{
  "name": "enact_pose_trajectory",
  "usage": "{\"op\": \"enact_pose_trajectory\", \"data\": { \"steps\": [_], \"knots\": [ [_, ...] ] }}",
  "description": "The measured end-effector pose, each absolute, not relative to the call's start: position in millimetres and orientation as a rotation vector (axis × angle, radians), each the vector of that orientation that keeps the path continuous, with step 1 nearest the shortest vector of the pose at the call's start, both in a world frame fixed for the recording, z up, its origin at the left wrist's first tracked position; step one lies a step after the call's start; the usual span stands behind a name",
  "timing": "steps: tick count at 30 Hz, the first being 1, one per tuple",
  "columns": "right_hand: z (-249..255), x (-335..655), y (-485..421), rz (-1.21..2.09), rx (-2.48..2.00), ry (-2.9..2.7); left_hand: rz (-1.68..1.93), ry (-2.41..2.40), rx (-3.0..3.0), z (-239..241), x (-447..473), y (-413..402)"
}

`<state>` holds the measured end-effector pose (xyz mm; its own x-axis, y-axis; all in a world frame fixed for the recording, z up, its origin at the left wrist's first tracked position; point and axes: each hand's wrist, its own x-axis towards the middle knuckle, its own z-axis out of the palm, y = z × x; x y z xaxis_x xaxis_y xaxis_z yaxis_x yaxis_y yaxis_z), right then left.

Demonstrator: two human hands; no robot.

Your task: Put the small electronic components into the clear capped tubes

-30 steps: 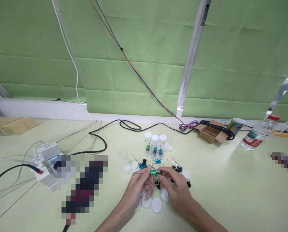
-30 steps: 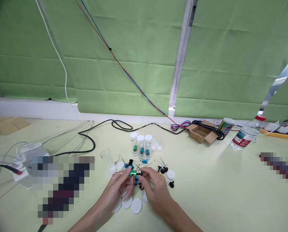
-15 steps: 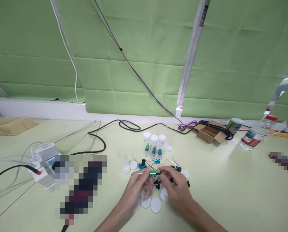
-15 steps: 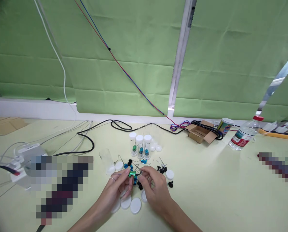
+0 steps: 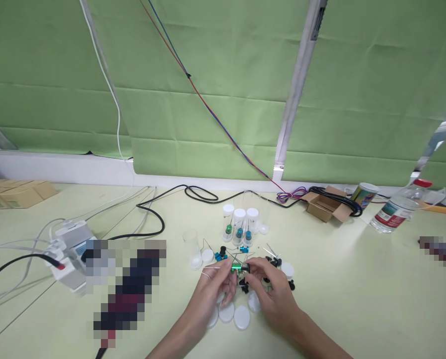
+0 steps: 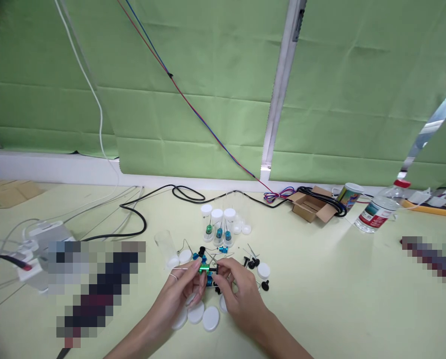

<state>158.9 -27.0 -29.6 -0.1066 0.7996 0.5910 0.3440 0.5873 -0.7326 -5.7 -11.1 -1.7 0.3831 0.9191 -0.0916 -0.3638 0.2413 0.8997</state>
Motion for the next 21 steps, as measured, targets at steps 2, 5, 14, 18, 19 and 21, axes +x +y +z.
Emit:
{"op": "enact_pose_trajectory", "data": {
  "steps": [2, 5, 14, 18, 19, 21],
  "knots": [
    [-29.1, 159.0, -26.8, 0.518, -0.968, -1.706, 0.986, 0.730, 0.963, -2.0, -5.8, -11.4],
    [-26.2, 158.7, -26.5, 0.515, -0.984, -1.725, 0.970, 0.742, 1.009, -1.8, -5.7, -11.6],
    [-23.9, 159.5, -26.1, 0.445, -1.036, -1.739, 0.949, 0.753, 0.997, -2.3, -4.3, -12.5],
    [-27.8, 160.1, -28.0, 0.573, -1.010, -1.683, 0.979, 0.753, 0.945, -0.7, -5.0, -12.1],
    [-28.4, 159.9, -28.3, 0.598, -0.992, -1.688, 0.984, 0.748, 0.934, -0.5, -5.3, -11.8],
    [-29.6, 159.4, -28.5, 0.631, -0.964, -1.712, 0.990, 0.738, 0.920, -1.0, -6.0, -11.2]
  ]
}}
